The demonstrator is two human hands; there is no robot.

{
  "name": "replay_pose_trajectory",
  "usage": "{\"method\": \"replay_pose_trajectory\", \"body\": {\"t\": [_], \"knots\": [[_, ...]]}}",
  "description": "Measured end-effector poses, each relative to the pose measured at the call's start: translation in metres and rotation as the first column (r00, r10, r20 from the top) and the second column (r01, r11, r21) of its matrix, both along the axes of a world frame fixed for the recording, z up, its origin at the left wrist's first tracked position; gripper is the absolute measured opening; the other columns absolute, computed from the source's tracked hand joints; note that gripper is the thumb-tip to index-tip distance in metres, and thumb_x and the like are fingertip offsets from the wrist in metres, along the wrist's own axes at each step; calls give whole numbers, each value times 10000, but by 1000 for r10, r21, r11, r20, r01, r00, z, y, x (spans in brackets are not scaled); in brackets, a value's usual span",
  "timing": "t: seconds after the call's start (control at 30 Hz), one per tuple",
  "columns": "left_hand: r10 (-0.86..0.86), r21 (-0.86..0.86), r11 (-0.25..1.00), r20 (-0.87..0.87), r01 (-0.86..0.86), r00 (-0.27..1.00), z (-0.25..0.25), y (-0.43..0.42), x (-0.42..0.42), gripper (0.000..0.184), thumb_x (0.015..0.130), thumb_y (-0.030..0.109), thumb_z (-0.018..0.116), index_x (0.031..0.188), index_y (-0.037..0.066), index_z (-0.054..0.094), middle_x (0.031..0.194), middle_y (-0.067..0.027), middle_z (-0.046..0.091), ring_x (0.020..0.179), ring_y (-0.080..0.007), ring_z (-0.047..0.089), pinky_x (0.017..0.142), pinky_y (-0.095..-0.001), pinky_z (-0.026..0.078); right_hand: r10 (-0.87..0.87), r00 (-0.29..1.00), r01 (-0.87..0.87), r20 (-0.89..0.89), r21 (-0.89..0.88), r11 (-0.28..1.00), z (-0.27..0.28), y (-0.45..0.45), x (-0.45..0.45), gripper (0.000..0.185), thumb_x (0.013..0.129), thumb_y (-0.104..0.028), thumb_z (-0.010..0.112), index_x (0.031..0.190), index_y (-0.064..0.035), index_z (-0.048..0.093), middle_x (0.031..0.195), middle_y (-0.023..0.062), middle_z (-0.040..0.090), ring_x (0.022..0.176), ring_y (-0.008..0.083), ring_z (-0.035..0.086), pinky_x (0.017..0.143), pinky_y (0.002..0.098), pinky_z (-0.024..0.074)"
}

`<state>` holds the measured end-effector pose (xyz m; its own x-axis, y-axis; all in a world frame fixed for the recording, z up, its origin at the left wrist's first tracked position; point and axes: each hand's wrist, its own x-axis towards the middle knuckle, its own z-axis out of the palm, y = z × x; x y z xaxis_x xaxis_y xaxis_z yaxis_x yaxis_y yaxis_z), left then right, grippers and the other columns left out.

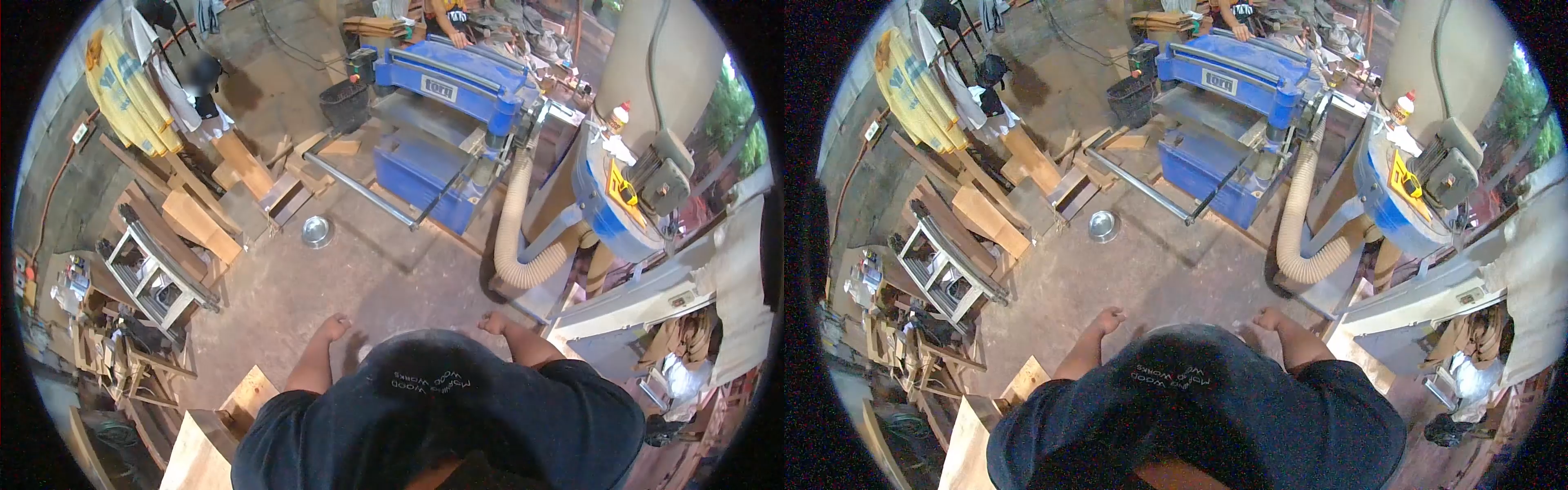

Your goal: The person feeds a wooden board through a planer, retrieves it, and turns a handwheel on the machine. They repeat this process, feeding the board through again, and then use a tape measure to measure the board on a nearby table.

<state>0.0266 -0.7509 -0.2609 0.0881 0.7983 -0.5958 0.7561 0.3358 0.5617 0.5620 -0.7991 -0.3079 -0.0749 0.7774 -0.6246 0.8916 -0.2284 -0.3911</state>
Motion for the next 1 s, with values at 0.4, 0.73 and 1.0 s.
{"method": "replay_pose_trajectory", "body": {"t": [0.4,0.73,1.0], "knots": [[-74,18,997,16,74,997,-20,-2,0,624,818,441,628,1256,7,533,1211,-241,570,1138,-335,552,967,-381,428,74,995,-75,64,21,997,-44,-2,14,700,778,-547,551,1220,-5,567,1250,249,535,1163,387,511,1022,398,376],[-59,54,997,17,58,998,-41,23,5,610,806,387,660,1256,-3,529,1201,-257,568,1130,-342,554,954,-392,437,273,962,-274,-29,-73,959,-97,-6,30,626,808,-524,535,1189,-31,590,1211,242,562,1126,372,537,997,402,397],[-106,90,990,3,105,994,-3,32,12,609,795,365,663,1251,-15,530,1216,-263,556,1147,-348,541,971,-391,426,-61,997,66,42,-121,990,-3,-6,24,645,748,-511,617,1184,-35,598,1226,231,561,1143,350,535,1000,393,397]]}}
